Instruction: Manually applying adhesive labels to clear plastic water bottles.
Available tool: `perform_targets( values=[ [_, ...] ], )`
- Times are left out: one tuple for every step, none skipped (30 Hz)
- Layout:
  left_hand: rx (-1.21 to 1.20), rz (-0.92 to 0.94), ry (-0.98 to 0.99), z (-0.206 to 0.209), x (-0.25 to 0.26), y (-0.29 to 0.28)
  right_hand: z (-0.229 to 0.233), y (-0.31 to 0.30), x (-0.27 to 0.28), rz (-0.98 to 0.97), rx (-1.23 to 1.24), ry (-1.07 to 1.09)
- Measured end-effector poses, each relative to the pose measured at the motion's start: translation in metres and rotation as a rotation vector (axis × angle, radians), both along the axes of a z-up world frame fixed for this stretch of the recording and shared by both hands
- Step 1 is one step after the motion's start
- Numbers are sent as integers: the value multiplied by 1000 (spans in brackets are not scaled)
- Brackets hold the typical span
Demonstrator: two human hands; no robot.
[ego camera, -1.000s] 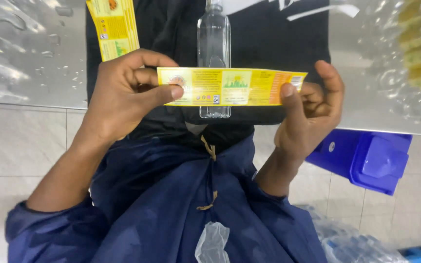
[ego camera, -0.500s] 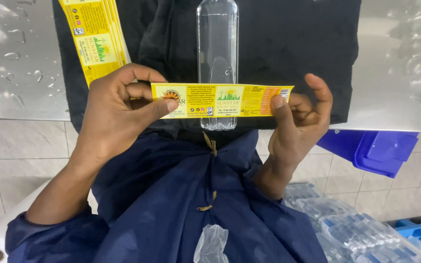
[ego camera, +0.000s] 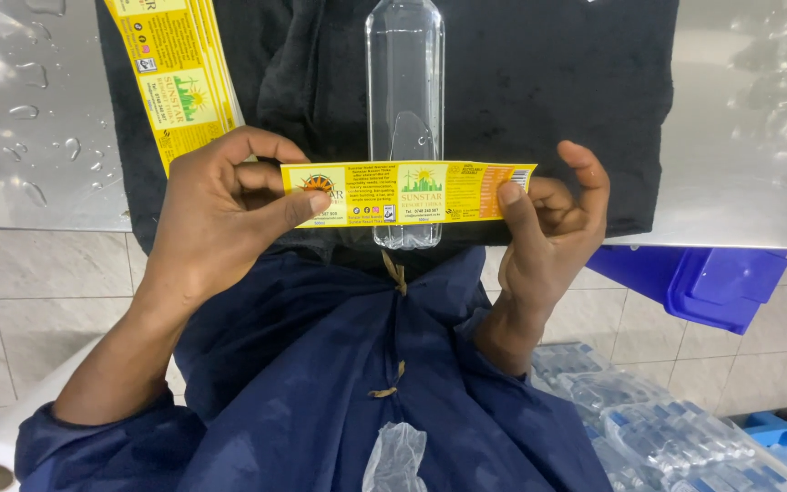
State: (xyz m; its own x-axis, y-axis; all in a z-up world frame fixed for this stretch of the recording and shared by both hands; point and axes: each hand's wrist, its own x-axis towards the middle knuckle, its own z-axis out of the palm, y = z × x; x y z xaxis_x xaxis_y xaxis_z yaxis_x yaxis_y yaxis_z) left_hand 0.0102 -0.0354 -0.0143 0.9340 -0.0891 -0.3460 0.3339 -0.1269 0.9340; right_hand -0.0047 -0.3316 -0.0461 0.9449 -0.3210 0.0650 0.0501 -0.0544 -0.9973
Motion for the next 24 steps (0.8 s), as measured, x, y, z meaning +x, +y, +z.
perform_targets(
  values=[
    [17, -3, 2, -1, 0, 0, 0, 0, 0, -2, 5, 15],
    [17, -1, 0, 0, 0, 0, 1, 0, 0, 0, 5, 14],
    [40, 1, 14, 1, 1, -1, 2, 1, 0, 5, 2, 26],
    [64, 1, 26, 2, 2, -1, 2, 1, 0, 8, 0, 36],
    [64, 2, 23, 3, 1, -1, 3, 1, 0, 9, 0, 33],
    [80, -13, 16, 4, 2, -1, 3, 1, 1, 22, -6, 34],
    [96, -28, 9, 5, 2, -2, 3, 0, 1, 35, -12, 35],
    [94, -28, 3, 7, 2, -3, 9, 2, 2, 34, -14, 29],
    [104, -25, -29, 10, 2, -4, 14, 4, 3, 16, -48, 24],
    [114, -27, -55, 12, 1, -4, 20, 6, 2, -6, -81, 23],
    [112, -32, -57, 14, 1, -3, 25, 2, 3, -11, -83, 23],
    [132, -42, -82, 16, 2, -1, 29, -2, 5, -5, -210, -35],
    [153, -51, -107, 18, 2, 1, 34, -6, 7, 0, -338, -93],
    [152, -46, -118, 18, 2, 0, 41, -7, 7, 3, -338, -105],
    [150, -46, -100, 18, 3, 1, 48, -8, 6, -68, -452, -198],
    [148, -43, -72, 18, 0, 1, 55, -9, 4, -133, -564, -282],
    [147, -34, -73, 18, 2, 2, 66, -2, 3, -125, -563, -286],
    [166, -46, -87, 19, 2, 2, 77, 5, -2, -4, -697, -287],
    [184, -57, -102, 20, 2, 1, 88, 11, -6, 119, -829, -284],
    [185, -67, -108, 20, 1, 1, 91, 25, 10, 108, -829, -285],
    [187, -62, -100, 20, 1, 1, 95, 39, 26, 491, -858, -137],
    [187, -58, -99, 21, 2, 1, 100, 53, 44, 868, -868, 16],
    [188, -68, -112, 20, 4, 2, 88, 53, 64, 852, -873, 10],
    [180, -61, -91, 19, 3, 2, 77, 53, 85, 864, -719, 16]
  ],
)
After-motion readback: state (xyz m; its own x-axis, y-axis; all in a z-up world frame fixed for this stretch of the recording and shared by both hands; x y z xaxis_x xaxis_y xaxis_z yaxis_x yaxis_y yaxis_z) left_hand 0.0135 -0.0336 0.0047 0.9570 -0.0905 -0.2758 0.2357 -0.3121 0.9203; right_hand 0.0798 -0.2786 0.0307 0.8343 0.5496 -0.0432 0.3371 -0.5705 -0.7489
